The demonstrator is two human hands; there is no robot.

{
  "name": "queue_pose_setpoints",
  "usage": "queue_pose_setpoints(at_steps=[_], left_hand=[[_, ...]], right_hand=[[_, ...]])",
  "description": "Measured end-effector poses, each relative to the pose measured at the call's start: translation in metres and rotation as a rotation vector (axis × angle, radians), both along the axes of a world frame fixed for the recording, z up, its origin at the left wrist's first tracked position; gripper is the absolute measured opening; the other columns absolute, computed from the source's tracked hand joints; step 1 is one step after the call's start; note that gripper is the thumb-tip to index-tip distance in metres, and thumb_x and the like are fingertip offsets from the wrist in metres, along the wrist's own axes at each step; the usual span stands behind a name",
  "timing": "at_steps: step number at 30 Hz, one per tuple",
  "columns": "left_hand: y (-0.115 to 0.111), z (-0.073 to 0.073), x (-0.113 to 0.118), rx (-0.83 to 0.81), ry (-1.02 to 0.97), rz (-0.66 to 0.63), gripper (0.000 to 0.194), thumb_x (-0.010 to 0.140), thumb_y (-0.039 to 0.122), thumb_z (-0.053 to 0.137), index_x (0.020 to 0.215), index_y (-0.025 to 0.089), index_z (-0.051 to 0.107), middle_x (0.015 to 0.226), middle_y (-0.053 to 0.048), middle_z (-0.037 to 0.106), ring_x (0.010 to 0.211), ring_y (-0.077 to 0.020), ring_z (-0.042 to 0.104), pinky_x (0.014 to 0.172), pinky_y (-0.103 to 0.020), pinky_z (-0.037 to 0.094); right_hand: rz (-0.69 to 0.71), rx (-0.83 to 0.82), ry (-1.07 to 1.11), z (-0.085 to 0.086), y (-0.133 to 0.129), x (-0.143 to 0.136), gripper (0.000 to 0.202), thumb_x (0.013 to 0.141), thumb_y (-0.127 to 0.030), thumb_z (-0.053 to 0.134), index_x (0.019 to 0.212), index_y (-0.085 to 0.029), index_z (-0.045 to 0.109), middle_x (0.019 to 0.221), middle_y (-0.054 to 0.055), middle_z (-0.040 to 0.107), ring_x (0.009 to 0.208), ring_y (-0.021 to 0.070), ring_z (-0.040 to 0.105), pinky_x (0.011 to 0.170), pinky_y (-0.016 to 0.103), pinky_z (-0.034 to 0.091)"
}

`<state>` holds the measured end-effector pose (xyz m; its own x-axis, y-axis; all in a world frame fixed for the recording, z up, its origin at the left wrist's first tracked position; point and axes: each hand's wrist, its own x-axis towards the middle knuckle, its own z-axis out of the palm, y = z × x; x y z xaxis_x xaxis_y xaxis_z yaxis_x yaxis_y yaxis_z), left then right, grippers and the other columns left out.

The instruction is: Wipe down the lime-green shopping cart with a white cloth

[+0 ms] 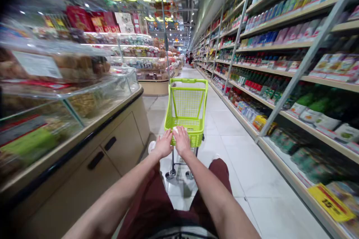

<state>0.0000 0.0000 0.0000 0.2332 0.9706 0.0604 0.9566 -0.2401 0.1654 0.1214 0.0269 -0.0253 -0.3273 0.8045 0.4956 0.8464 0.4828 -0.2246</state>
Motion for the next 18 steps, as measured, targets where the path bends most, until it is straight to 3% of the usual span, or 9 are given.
queue_pose_setpoints(at_steps=[4,9,12,18], left_hand=[[-0.002,-0.004,-0.004,0.006,-0.045,0.046,0.068,0.070,0.019,0.044,0.134,0.015,0.023,0.147,-0.009,0.010,0.134,-0.0228,0.010,0.105,-0.049,0.016],[-0.001,0.000,-0.006,-0.031,-0.111,0.085,0.069,0.068,0.015,0.047,0.133,0.017,0.027,0.147,-0.009,0.011,0.134,-0.0233,0.013,0.105,-0.047,0.017],[0.000,0.004,-0.005,-0.045,-0.135,0.093,0.065,0.069,0.015,0.047,0.131,0.017,0.030,0.146,-0.010,0.014,0.133,-0.0243,0.017,0.104,-0.047,0.019],[-0.008,0.002,-0.014,-0.092,-0.095,0.092,0.064,0.069,0.013,0.047,0.131,0.019,0.030,0.145,-0.010,0.019,0.133,-0.0257,0.018,0.104,-0.051,0.018]], right_hand=[[-0.009,-0.008,-0.018,0.004,-0.003,0.024,0.040,0.084,-0.012,0.040,0.123,-0.020,0.050,0.137,0.011,0.036,0.130,0.0249,0.021,0.104,0.044,0.022],[-0.208,-0.001,0.061,0.008,-0.003,0.053,0.042,0.083,-0.009,0.037,0.122,-0.020,0.050,0.137,0.010,0.036,0.130,0.0250,0.022,0.102,0.045,0.024],[-0.173,-0.025,0.063,0.010,-0.003,0.038,0.041,0.084,-0.009,0.038,0.122,-0.018,0.049,0.137,0.011,0.035,0.129,0.0239,0.024,0.103,0.042,0.025],[0.081,-0.037,0.007,0.012,-0.005,-0.016,0.038,0.085,-0.015,0.041,0.123,-0.020,0.048,0.137,0.010,0.037,0.130,0.0220,0.022,0.104,0.042,0.023]])
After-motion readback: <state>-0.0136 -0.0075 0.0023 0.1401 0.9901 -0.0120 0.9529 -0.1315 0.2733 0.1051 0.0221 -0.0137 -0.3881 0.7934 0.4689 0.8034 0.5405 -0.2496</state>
